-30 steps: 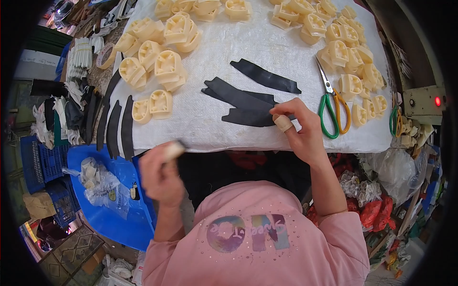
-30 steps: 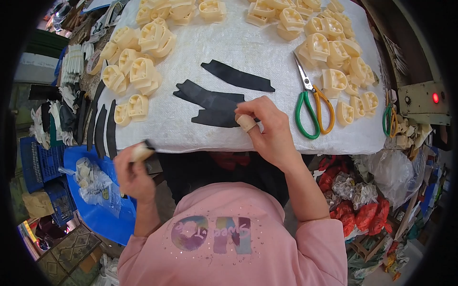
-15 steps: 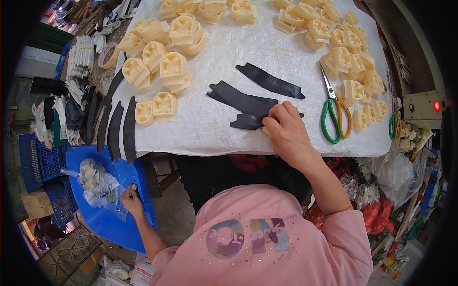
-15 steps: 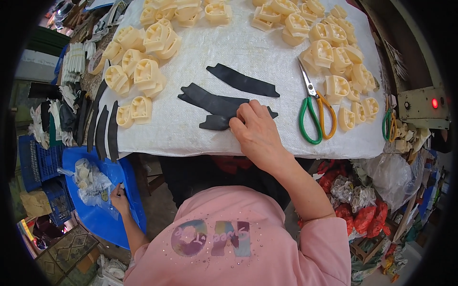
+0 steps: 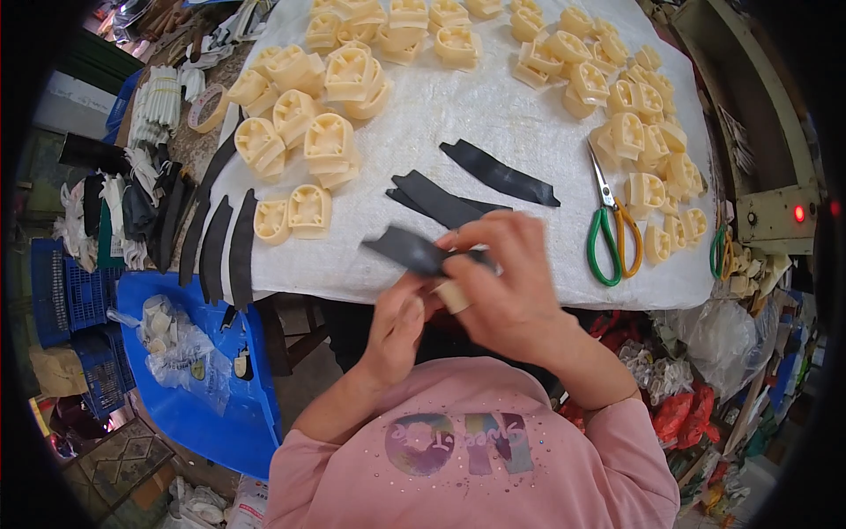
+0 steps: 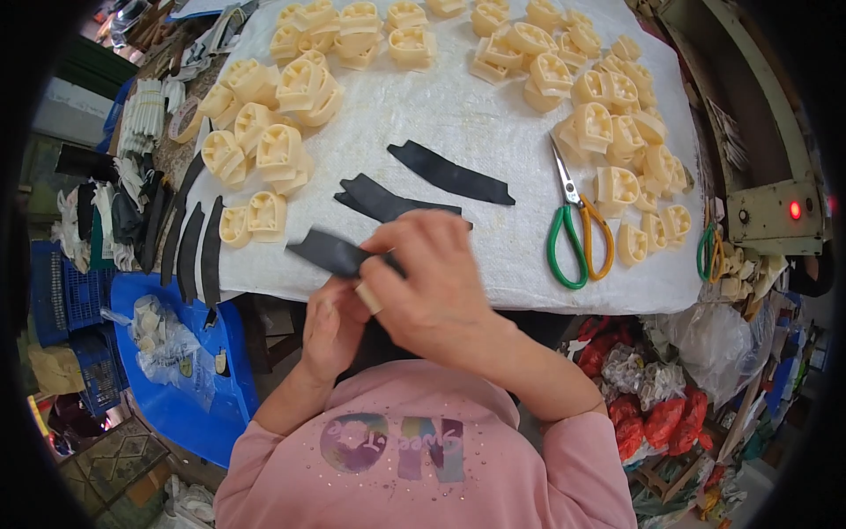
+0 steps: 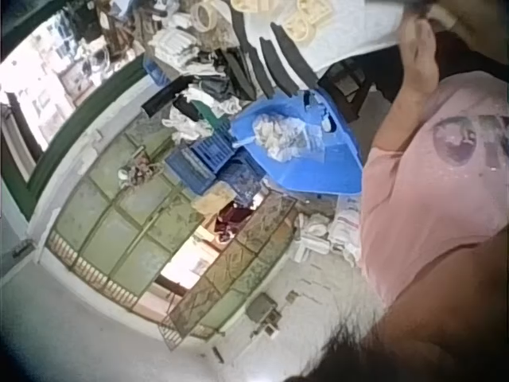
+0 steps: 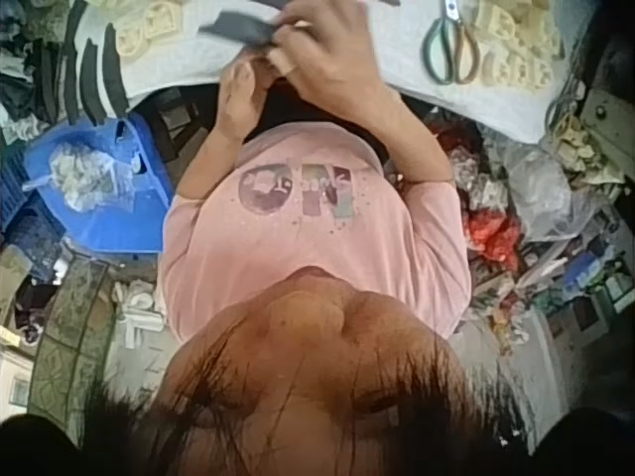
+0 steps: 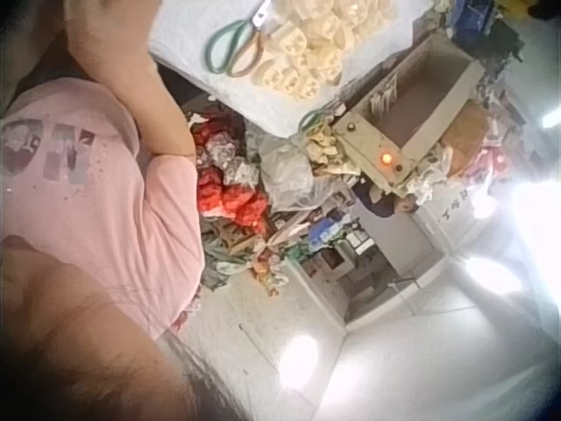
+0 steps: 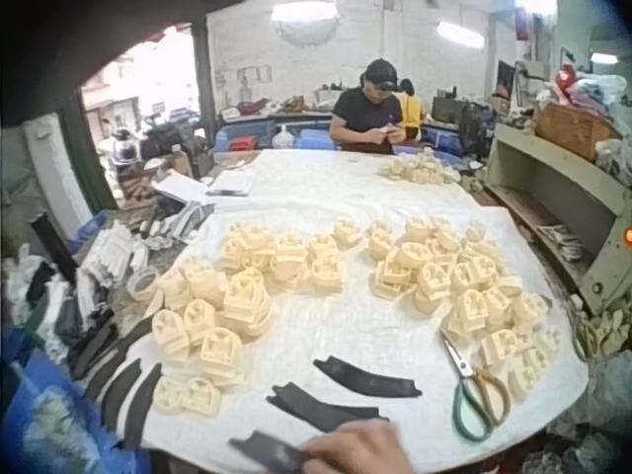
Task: The recorder is assembling small footwear components by applying adhesive and trimming edges with scissors.
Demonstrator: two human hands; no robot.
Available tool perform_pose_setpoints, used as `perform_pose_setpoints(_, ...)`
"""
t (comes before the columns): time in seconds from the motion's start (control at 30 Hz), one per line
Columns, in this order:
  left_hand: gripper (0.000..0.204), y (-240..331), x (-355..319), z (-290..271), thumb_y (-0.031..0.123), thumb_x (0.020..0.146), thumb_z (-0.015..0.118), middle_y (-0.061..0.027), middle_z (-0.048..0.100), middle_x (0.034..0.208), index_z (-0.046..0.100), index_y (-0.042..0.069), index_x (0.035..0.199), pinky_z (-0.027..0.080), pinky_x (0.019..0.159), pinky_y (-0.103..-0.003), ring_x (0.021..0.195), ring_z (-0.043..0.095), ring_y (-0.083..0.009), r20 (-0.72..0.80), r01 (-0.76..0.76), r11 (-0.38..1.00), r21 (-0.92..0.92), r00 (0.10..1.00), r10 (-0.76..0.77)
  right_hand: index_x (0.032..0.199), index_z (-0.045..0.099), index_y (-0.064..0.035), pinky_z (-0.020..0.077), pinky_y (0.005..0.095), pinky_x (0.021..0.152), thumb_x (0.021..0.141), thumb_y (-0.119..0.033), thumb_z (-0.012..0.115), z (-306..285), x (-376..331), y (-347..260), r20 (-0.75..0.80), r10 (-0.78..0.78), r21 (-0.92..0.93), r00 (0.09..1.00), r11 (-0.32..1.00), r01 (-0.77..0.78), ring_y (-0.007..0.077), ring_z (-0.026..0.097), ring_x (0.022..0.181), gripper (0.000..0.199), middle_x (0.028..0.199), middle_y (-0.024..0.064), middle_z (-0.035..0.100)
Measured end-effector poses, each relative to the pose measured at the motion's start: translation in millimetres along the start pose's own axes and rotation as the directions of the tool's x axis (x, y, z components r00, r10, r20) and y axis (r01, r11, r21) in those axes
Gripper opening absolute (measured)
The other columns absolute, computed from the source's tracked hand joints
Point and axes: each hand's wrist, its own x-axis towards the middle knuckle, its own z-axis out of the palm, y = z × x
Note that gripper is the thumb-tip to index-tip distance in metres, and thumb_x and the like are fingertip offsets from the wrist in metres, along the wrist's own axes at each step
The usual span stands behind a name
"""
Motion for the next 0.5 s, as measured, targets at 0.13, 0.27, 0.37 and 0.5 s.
perform_pose_setpoints(0.13,0.047,17.1,19.1,12.1,0.028,0.100,0.031,-0.0176,0.051,0.121,0.036,-0.006,0.132,0.048,0.079,-0.031,0.097,0.056,-0.0178,-0.386,0.063,0.983,-0.174,0.914,-0.127,0.089,0.058,-0.0035,0.0375,0.0410,0.081,0.064,-0.007,0.066,18.6,12.7,4.6,0.151,-0.083,0.186,0.985,0.981,0.054,0.0285,0.050,0.094,0.026,0.100,0.0097,0.052)
perform_pose_setpoints(0.27,0.046,16.2,-0.9,-29.6,0.033,0.099,0.032,-0.0186,0.059,0.110,0.046,-0.002,0.125,0.049,0.055,-0.027,0.078,0.062,-0.0184,-0.444,0.000,0.989,-0.148,0.894,-0.066,0.104,0.057,-0.0033,0.0416,0.0399,0.083,0.069,0.001,0.061,47.5,46.5,37.4,0.094,0.001,0.340,0.996,0.940,-0.033,0.0316,0.048,0.100,0.035,0.109,0.0119,0.053)
perform_pose_setpoints(0.37,0.046,23.3,-4.7,-38.2,0.036,0.099,0.035,-0.0211,0.064,0.097,0.050,-0.001,0.122,0.044,0.045,-0.025,0.063,0.061,-0.0171,-0.531,-0.029,0.989,-0.143,0.846,-0.053,0.107,0.057,-0.0027,0.0432,0.0391,0.088,0.066,0.003,0.061,74.6,78.8,41.2,0.051,-0.043,0.219,0.998,0.975,0.030,0.0332,0.047,0.105,0.042,0.116,0.0140,0.051)
perform_pose_setpoints(0.5,0.044,29.4,-4.2,-49.7,0.033,0.099,0.037,-0.0199,0.061,0.103,0.046,-0.001,0.126,0.043,0.045,-0.024,0.066,0.059,-0.0152,-0.452,-0.105,0.967,-0.231,0.892,-0.011,0.111,0.056,-0.0013,0.0439,0.0385,0.092,0.064,0.005,0.058,106.1,94.8,53.4,0.122,-0.164,0.016,0.979,0.986,0.163,0.0348,0.044,0.112,0.048,0.123,0.0162,0.049)
